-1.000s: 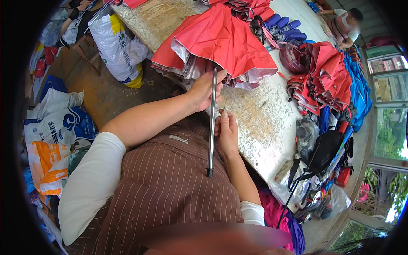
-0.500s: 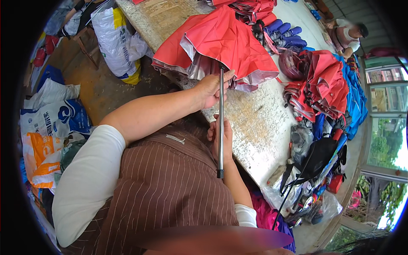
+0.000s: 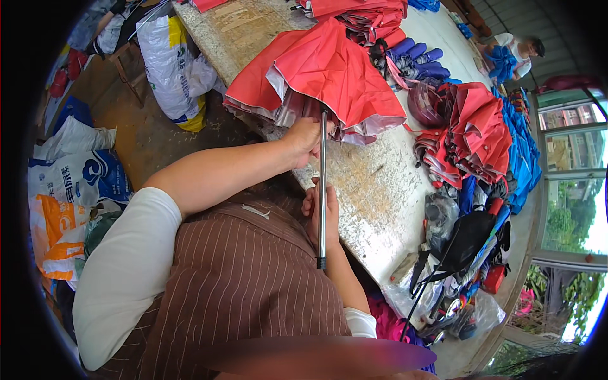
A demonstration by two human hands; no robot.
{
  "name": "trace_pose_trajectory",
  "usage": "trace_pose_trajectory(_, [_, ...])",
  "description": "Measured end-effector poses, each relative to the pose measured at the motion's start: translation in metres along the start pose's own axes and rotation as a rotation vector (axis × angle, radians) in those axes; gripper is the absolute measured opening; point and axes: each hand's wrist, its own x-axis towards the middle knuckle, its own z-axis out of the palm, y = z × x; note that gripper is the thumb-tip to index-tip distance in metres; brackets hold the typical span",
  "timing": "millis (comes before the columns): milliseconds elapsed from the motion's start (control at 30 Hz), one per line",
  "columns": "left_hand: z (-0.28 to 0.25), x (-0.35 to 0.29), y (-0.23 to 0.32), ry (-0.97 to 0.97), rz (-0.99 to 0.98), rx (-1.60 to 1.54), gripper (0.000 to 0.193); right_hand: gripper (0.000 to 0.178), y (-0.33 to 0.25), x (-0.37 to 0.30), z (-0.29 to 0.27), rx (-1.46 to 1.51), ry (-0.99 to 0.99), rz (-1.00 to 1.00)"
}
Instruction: Assembling, inspecting, and folding small umbrellas at a production workstation.
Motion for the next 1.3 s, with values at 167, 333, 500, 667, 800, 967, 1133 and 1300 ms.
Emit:
trace_pose_trajectory(167, [-0.002,-0.002,0.001,-0.034,0.048,0.033,0.025,0.031,0.0,0.001,0.0,-0.004,0.001,-0.029])
trace_pose_trajectory(333, [0.006,-0.007,0.006,-0.028,-0.006,0.076,0.026,0.033,0.001,-0.002,0.001,-0.034,0.0,-0.018])
trace_pose_trajectory(500, [0.0,-0.006,0.006,-0.105,-0.101,-0.013,0.025,0.035,0.002,-0.002,0.002,-0.046,-0.006,-0.033])
trace_pose_trajectory(667, [0.001,0.0,0.004,-0.098,-0.083,0.0,0.022,0.033,0.003,-0.002,0.002,-0.045,-0.016,-0.01])
trace_pose_trajectory(800, [-0.002,0.004,0.002,-0.088,-0.063,-0.001,0.019,0.02,0.006,0.001,0.002,-0.027,-0.033,0.015])
trace_pose_trajectory(967, [-0.001,0.003,0.0,0.01,0.004,-0.052,0.018,0.028,0.004,0.0,0.002,-0.024,-0.011,0.002])
trace_pose_trajectory(1133, [-0.014,-0.006,0.0,0.073,0.051,-0.025,0.015,0.025,0.008,-0.002,0.001,-0.057,-0.006,-0.006])
trace_pose_trajectory(1300, [-0.019,-0.019,0.008,0.05,0.048,-0.187,0.016,0.025,0.007,0.001,0.003,-0.056,-0.014,-0.01])
